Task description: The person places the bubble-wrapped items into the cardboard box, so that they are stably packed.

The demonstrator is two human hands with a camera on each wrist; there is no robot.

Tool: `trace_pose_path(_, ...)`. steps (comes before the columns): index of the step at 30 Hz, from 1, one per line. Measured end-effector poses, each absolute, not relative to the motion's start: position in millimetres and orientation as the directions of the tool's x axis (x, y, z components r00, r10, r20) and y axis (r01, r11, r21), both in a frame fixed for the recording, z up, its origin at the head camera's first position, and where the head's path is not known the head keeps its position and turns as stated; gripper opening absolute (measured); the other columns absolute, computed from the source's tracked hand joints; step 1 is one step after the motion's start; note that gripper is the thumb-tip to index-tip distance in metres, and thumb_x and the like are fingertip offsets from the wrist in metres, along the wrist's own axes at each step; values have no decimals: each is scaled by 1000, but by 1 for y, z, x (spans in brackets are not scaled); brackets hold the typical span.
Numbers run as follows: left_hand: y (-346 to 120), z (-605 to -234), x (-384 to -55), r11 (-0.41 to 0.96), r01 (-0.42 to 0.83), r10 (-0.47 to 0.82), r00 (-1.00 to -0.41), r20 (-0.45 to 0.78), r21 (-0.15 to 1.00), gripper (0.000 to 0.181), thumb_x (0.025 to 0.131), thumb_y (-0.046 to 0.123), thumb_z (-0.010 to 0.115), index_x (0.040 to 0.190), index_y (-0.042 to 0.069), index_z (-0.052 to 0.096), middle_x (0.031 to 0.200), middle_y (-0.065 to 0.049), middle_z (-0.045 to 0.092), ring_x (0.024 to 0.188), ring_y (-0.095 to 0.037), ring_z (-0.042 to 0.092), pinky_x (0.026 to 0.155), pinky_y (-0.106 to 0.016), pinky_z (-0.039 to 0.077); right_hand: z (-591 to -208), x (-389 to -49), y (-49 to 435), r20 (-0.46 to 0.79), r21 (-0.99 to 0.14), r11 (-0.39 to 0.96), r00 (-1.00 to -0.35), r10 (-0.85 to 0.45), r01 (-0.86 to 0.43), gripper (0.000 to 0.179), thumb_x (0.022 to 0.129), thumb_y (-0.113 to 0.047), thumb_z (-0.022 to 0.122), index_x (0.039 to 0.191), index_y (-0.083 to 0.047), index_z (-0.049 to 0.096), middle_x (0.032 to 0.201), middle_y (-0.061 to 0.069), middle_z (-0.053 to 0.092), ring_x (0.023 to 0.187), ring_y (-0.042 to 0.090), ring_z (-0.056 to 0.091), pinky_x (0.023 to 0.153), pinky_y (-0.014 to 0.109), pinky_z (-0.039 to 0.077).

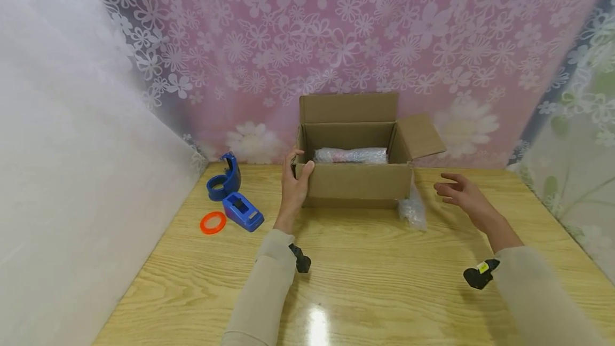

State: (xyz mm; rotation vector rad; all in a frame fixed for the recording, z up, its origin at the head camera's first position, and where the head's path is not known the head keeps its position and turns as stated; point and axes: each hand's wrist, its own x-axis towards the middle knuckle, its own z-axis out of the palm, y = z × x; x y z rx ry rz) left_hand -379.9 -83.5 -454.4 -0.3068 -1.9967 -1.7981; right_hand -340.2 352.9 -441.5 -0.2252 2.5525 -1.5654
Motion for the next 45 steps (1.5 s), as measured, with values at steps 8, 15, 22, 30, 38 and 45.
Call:
trace_pose_path(8, -84, -455, -382, 133, 458, -126, -872, 473, 879, 52, 103, 43, 65, 146, 18, 48, 167, 9, 29, 153, -23, 28, 119, -61, 25, -457, -340, 336, -56, -916, 399, -970, -238, -45, 75, 111, -30, 51, 162, 7, 10, 154, 41, 34, 109, 6, 64, 97, 37, 55)
trace_pose_path(15, -83, -454, -379, 140, 436, -128, -882, 453, 889, 44, 103, 41, 65, 142, 28, 50, 165, 11, 31, 151, -19, 30, 119, -57, 28, -464, -345, 315, -86, -904, 427, -977, -196, -6, 74, 110, -28, 55, 161, 10, 16, 155, 41, 33, 131, 39, 55, 100, 42, 53)
trace_pose_path(22, -82, -455, -380, 143, 437, -130, -881, 454, 888, 42, 103, 39, 65, 141, 28, 50, 165, 13, 31, 152, -17, 30, 120, -55, 28, -467, -348, 305, -155, -910, 405, -979, -129, 91, 74, 109, -28, 56, 161, 8, 18, 160, 37, 26, 137, 46, 48, 94, 31, 55)
trace_pose_path(30, -83, -455, -380, 141, 437, -133, -881, 454, 888, 47, 102, 42, 66, 143, 24, 50, 166, 10, 31, 152, -21, 31, 119, -57, 29, -473, -346, 301, -117, -925, 376, -983, -140, 56, 72, 106, -26, 61, 161, 2, 26, 160, 36, 27, 144, 49, 33, 114, 58, 35)
trace_pose_path(38, -85, -454, -379, 150, 417, -132, -890, 437, 896, 52, 102, 46, 64, 146, 24, 48, 167, 9, 28, 153, -23, 29, 119, -59, 29, -469, -345, 301, -134, -923, 378, -978, -157, 66, 71, 104, -17, 63, 163, 0, 26, 161, 36, 27, 139, 46, 42, 84, 28, 50)
trace_pose_path(45, -85, -453, -378, 146, 427, -103, -891, 443, 892, 54, 103, 45, 64, 148, 19, 46, 167, 9, 27, 154, -22, 27, 119, -60, 27, -459, -342, 316, -114, -913, 405, -984, -134, 51, 67, 106, -18, 61, 162, 1, 28, 164, 34, 25, 143, 50, 38, 83, 19, 53)
